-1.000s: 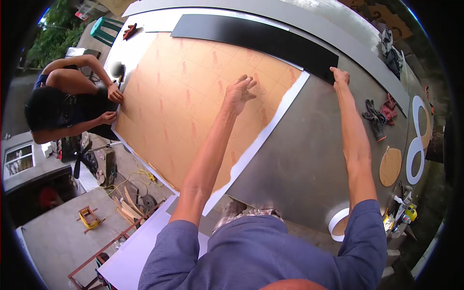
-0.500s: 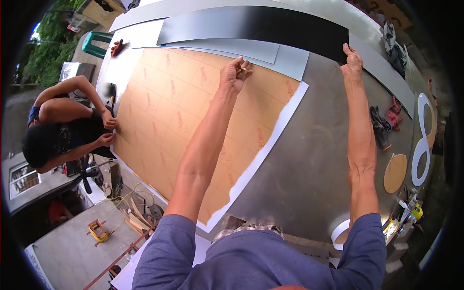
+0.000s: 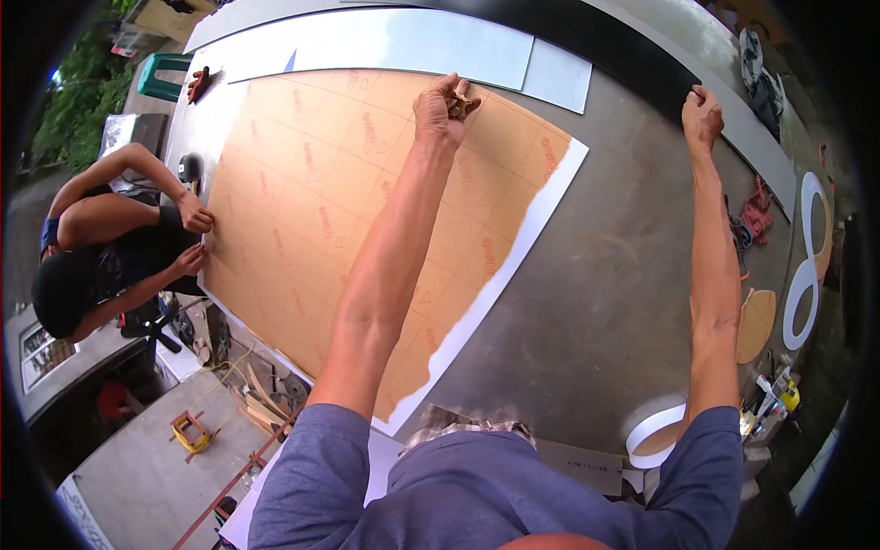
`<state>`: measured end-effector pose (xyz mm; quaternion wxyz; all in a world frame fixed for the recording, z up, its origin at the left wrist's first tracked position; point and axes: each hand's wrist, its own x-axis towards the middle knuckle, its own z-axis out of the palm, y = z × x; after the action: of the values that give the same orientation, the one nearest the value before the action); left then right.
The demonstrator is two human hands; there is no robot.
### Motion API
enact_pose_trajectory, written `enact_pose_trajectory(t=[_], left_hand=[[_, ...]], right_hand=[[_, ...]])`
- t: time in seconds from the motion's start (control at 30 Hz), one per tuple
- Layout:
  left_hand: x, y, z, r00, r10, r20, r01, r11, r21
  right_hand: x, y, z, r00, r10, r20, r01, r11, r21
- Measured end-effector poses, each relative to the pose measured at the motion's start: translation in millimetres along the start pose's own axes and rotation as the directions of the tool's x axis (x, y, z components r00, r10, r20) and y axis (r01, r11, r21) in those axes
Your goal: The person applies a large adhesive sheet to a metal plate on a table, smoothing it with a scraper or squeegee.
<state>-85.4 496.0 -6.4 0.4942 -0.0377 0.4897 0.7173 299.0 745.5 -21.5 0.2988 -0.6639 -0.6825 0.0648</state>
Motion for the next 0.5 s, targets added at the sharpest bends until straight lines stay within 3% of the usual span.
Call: enact_pose_trajectory(t=[0.03,0.07,0.13,0.27,0.33,0.37,0.47,0.5], left_hand=[[0,-1,-2,1.000,0.001,-0.012,0.000,1.000,0.014],[0,-1,-3,1.000,0.003,-0.018,-0.003,1.000,0.027],[-2,-5,-1,0.999,0.031,-0.029,-0.030,0.999,0.042],[-13,4,12,0.976,0.166,-0.142,-0.159,0.986,0.057],[-8,7,14,0.977,0.130,-0.170,-0.130,0.991,0.015],[-9,6,16,0.975,0.113,-0.190,-0.116,0.993,-0.004],[-3,8,15,0.975,0.078,-0.207,-0.087,0.996,-0.034],[-2,7,10,0.978,0.071,-0.195,-0.076,0.997,-0.016]], right_hand=[[-21,-27,-5,0.964,0.069,0.256,-0.142,0.950,0.278],[-39,-54,-6,0.867,0.058,0.495,-0.334,0.805,0.490],[-70,-80,24,0.840,0.064,0.539,-0.342,0.834,0.434],[-91,-130,64,0.794,0.228,0.563,-0.462,0.829,0.316],[-81,-138,75,0.769,0.315,0.556,-0.483,0.857,0.182],[-79,-140,82,0.771,0.370,0.519,-0.527,0.828,0.191],[-64,-140,77,0.596,0.402,0.695,-0.724,0.644,0.248],[-64,-140,75,0.578,0.393,0.715,-0.745,0.611,0.267]])
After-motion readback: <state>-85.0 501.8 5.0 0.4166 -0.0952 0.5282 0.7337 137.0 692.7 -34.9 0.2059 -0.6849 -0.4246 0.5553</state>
